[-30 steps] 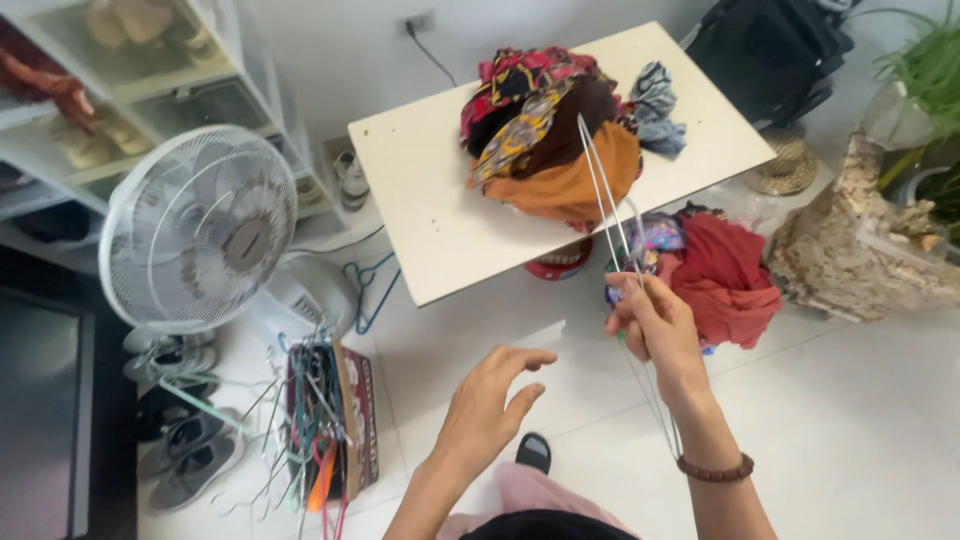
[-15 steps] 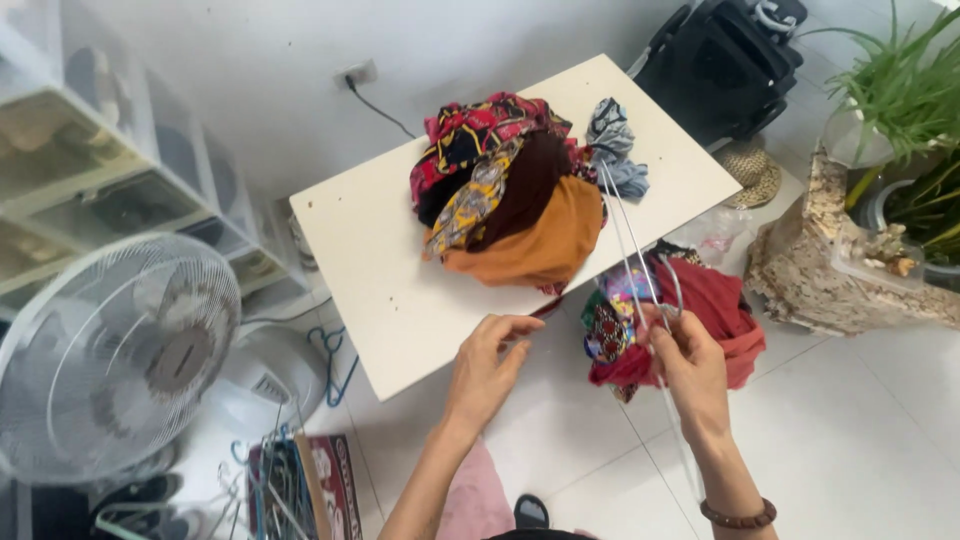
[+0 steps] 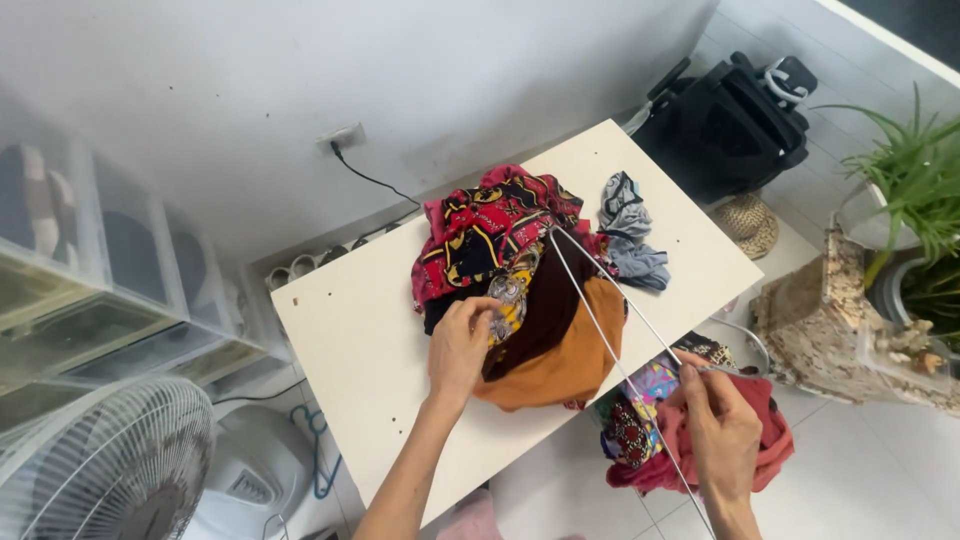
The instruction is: Hanging clothes on hangers and placing them on a drying rack.
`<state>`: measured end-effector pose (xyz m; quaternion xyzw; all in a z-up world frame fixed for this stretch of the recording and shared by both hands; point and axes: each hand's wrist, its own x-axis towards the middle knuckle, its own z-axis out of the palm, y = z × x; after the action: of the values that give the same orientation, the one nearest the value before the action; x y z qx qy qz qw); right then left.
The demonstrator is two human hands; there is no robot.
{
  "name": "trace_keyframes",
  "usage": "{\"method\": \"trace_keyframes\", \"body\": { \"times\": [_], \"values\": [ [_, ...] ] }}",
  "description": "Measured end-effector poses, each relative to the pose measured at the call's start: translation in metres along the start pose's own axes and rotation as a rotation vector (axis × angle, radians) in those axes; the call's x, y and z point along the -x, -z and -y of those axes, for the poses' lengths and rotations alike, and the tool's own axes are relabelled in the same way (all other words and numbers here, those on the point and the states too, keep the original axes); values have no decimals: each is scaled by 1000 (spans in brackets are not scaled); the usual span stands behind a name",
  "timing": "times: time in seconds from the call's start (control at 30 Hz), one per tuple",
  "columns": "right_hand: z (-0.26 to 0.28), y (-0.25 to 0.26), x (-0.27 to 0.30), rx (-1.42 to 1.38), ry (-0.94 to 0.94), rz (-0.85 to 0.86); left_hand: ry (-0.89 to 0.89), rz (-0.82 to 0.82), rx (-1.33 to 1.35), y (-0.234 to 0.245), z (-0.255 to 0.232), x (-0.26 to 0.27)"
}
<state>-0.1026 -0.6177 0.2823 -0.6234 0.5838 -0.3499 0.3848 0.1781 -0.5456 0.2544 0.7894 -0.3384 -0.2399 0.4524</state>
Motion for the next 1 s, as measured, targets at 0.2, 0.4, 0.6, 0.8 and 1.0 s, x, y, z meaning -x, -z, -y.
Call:
{"method": "trace_keyframes", "body": {
  "times": [0.2, 0.4, 0.6, 0.8, 1.0],
  "values": [
    [-30, -7, -20, -16, -109, -13, -26, -31, -191, -48, 48, -64],
    [-67, 6, -51, -69, -90, 33, -25, -98, -434, -96, 79, -123],
    [-45, 17, -93, -88, -117, 18, 212, -39, -539, -122, 107, -146],
    [-43, 24, -127, -91, -52, 57, 251, -187, -543, -120, 95, -146],
    [-52, 22, -147, -67, -64, 94, 103, -271, -512, -127, 123, -147]
  ]
}}
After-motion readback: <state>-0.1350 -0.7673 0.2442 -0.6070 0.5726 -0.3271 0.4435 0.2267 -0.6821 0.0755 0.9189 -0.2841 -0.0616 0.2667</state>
